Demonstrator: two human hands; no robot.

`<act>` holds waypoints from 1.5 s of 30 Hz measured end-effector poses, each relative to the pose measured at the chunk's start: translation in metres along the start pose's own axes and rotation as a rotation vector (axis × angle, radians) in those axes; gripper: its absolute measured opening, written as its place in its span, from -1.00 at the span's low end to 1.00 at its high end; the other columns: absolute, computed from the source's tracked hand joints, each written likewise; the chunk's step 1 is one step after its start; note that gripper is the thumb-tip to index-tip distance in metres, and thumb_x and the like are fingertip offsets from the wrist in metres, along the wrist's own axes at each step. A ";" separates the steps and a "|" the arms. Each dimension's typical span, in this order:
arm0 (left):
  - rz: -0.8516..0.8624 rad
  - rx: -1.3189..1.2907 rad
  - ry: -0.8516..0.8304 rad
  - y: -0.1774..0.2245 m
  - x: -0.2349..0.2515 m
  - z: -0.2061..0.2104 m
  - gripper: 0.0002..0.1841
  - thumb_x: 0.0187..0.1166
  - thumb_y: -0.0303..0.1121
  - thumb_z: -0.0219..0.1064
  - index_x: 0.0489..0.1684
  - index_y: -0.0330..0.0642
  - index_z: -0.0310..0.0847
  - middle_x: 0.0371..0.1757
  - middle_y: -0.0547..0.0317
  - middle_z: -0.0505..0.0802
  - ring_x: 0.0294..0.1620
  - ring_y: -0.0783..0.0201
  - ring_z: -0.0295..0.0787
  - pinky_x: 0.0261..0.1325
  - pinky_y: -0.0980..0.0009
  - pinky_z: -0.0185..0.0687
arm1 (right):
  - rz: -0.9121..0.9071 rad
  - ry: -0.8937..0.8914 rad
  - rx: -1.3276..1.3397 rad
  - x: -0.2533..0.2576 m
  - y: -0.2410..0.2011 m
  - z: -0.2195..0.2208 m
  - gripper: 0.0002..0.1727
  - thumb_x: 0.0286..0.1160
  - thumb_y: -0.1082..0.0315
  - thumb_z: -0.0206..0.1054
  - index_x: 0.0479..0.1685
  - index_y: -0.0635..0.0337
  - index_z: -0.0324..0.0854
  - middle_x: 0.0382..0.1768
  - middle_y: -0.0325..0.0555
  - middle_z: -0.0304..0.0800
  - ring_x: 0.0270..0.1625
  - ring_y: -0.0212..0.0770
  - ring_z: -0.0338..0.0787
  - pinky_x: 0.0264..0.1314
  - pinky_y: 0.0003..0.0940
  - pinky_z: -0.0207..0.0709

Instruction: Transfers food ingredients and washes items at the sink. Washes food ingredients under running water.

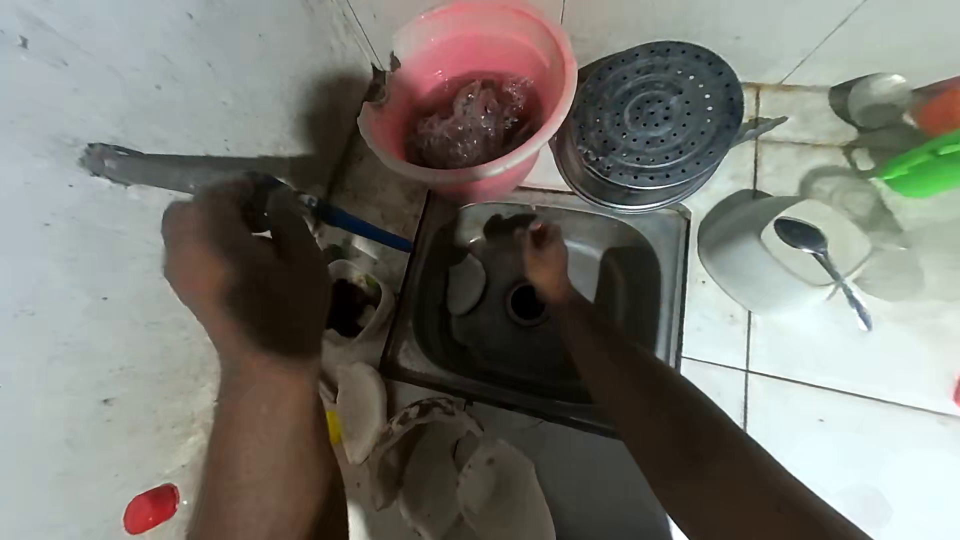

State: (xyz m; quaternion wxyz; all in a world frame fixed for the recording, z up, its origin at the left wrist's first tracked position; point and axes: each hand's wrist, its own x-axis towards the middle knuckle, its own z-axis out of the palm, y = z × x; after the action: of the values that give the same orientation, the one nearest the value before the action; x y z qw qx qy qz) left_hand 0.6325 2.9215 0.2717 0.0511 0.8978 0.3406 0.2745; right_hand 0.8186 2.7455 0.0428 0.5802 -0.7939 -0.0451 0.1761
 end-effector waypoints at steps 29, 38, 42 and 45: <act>-0.289 -0.003 -0.920 0.048 -0.112 0.131 -0.34 0.61 0.06 0.37 0.60 -0.16 0.44 0.48 -0.30 0.61 0.27 -0.24 0.73 0.26 -0.20 0.70 | 0.261 -0.259 -0.253 -0.025 0.045 0.061 -0.44 0.71 0.07 0.25 0.50 0.29 0.45 0.30 0.33 0.69 0.35 0.24 0.72 0.39 0.24 0.57; 0.082 0.118 -1.066 0.075 -0.132 0.159 -0.01 0.38 -0.17 0.58 0.90 0.04 0.05 0.95 0.02 -0.02 0.85 -0.25 0.05 0.55 -0.36 0.37 | 0.327 -0.279 -0.191 -0.041 0.018 0.008 -0.47 0.65 0.17 0.38 0.43 0.39 0.55 0.33 0.37 0.69 0.41 0.25 0.68 0.52 0.21 0.48; 0.278 0.091 -0.955 0.070 -0.128 0.158 -0.64 0.64 -0.25 0.35 0.38 0.02 0.70 0.49 0.11 0.73 0.58 -0.04 0.56 0.61 -0.17 0.39 | 0.481 -0.271 0.051 -0.049 0.013 0.004 -0.37 0.89 -0.08 -0.04 0.42 0.32 0.58 0.25 0.30 0.72 0.25 0.14 0.74 0.35 0.16 0.57; 0.064 -0.285 -0.886 0.070 -0.117 0.147 -0.71 0.72 -0.17 0.31 0.18 -0.14 0.73 0.01 -0.02 0.87 0.03 0.06 0.84 0.19 -0.03 0.74 | 0.601 -0.251 0.654 -0.051 0.028 0.002 -0.26 0.77 -0.35 -0.19 0.19 0.11 0.61 -0.23 -0.06 0.79 -0.24 -0.20 0.79 -0.20 -0.16 0.73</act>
State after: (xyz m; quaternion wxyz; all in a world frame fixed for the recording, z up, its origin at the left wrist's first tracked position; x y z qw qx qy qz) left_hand 0.6782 2.8073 0.1137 0.3059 0.9226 0.2170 -0.0899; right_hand 0.7665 2.7242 0.0282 0.7137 -0.5194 0.1751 0.4361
